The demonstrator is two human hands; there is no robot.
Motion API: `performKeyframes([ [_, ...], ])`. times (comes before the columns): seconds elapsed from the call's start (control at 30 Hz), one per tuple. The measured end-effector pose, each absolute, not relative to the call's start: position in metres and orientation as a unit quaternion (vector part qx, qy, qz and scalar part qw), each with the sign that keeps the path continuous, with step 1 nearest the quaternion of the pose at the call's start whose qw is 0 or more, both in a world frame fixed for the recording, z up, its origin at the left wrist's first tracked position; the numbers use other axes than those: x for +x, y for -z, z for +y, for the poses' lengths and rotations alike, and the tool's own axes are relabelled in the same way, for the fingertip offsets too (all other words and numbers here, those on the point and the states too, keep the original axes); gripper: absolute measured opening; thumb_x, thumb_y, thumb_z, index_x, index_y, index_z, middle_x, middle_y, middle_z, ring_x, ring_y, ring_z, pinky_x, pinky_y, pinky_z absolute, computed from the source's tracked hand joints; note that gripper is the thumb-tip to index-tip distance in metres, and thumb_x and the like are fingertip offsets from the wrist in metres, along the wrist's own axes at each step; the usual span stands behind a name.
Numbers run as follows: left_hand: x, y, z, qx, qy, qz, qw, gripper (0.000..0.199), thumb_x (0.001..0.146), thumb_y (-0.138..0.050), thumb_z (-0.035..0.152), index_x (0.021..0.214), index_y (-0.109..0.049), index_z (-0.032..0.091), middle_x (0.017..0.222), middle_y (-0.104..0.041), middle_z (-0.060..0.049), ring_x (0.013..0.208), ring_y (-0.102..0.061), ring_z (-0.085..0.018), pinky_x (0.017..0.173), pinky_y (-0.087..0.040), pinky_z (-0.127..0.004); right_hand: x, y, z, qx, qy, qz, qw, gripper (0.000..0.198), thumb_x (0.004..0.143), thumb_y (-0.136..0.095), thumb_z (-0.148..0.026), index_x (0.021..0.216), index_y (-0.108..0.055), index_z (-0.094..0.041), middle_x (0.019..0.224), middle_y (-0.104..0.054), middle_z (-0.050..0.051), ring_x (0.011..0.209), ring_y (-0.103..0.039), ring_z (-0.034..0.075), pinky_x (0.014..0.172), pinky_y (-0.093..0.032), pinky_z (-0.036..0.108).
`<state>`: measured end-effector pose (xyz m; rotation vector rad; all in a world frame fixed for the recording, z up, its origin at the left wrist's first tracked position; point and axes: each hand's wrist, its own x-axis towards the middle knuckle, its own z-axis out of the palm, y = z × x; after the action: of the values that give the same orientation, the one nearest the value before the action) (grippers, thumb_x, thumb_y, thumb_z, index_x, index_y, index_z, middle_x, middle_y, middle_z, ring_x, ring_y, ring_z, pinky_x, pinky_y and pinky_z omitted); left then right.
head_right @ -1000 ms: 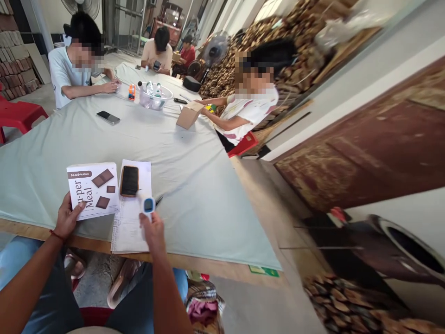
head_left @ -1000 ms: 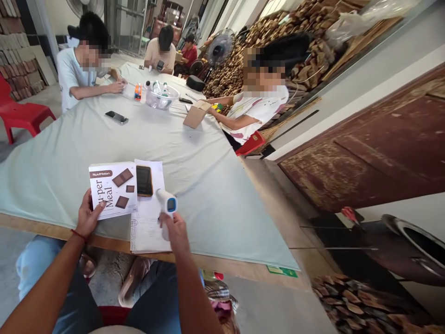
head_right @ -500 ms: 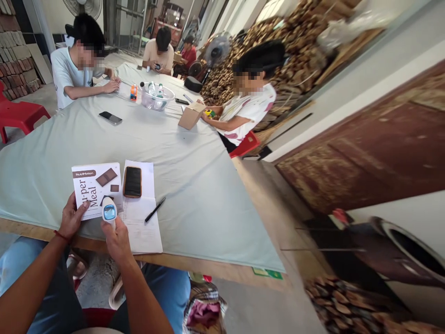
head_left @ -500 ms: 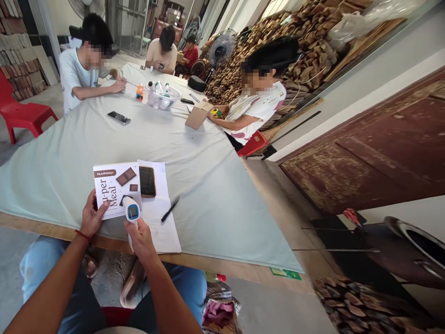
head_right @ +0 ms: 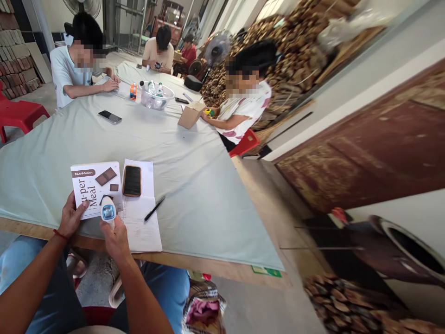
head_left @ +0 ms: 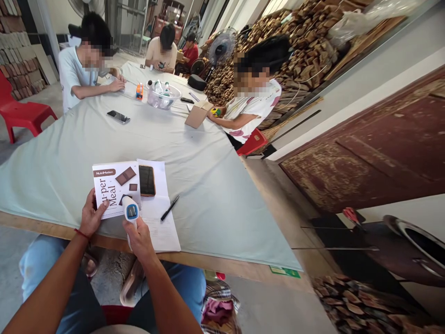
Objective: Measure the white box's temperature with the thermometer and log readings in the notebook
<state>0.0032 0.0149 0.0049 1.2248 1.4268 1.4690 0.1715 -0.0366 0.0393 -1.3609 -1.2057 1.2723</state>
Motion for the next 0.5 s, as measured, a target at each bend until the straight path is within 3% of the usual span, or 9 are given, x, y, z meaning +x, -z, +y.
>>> performKeyframes([
  [0.33, 0.003, -0.013, 0.013, 0.48, -0.549, 0.557, 0.396, 0.075, 0.069, -0.076, 0.058, 0.126, -0.055, 0.014, 0.12, -0.067, -0.014, 0.113, -0.061, -0.032, 0.098, -0.049, -0.046, 0.17, -0.048, -0.039, -0.533, -0.564, -0.435, 0.457, 0.02, 0.074, -0.058, -0.041, 0.076, -0.057, -0.021, 0.071, -0.055, -0.002, 0.073, -0.049, 0.017, 0.068, -0.044, 0.028],
  [0.5, -0.002, -0.002, 0.013, 0.458, -0.588, 0.573, 0.34, 0.076, 0.066, -0.077, 0.06, 0.124, -0.051, 0.018, 0.116, -0.065, -0.012, 0.105, -0.063, -0.03, 0.092, -0.052, -0.044, 0.183, -0.054, -0.046, -0.514, -0.577, -0.413, 0.482, 0.021, 0.075, -0.058, -0.042, 0.073, -0.055, -0.021, 0.066, -0.051, -0.004, 0.068, -0.047, 0.015, 0.066, -0.042, 0.026],
])
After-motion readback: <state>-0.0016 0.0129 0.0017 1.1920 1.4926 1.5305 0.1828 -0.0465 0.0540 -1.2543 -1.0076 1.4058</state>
